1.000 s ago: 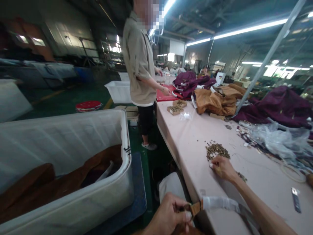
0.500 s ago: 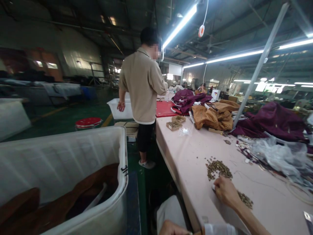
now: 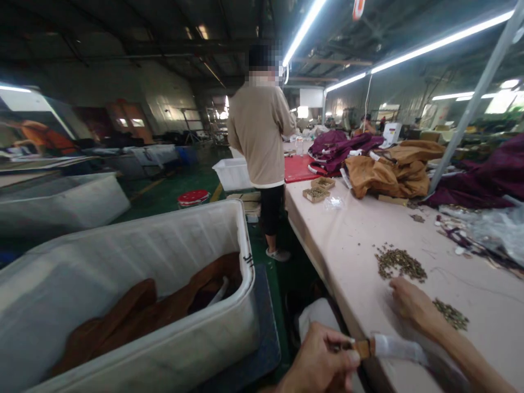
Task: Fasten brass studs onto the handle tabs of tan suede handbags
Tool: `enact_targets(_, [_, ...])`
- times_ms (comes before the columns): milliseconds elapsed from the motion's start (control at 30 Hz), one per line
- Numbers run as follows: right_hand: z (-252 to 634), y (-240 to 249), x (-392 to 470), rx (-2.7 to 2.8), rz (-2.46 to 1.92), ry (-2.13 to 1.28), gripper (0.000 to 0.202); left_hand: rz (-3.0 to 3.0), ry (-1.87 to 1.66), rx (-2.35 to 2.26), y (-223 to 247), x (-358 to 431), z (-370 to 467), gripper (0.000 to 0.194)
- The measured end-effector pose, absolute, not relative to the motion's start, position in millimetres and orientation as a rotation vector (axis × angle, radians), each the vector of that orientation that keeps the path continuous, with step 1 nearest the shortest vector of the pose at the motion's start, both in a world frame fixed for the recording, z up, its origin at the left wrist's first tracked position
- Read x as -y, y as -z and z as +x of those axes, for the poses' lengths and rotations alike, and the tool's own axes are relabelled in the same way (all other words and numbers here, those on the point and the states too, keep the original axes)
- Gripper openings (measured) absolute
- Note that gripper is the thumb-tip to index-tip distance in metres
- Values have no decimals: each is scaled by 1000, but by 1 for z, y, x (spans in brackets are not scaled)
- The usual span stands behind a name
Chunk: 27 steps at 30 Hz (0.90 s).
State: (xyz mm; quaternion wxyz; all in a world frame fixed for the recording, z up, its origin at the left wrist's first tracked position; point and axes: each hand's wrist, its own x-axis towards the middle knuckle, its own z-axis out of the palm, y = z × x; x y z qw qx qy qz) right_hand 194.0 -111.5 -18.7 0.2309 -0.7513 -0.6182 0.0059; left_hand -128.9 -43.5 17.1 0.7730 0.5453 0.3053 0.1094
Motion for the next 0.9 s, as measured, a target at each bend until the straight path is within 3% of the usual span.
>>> enact_targets(267, [131,-43,172,1914,-1501,-343,15,1091,-165,-585,-11,46,-110,51])
enact_targets(500, [104,-23,175,1971,-1399,-242,20,1089,-192,-511,-15,49,-105,50])
enact_targets(900, [109,-25,182,1894,-1368,-414,15,1063,-203,-490,-16,54,-103,54])
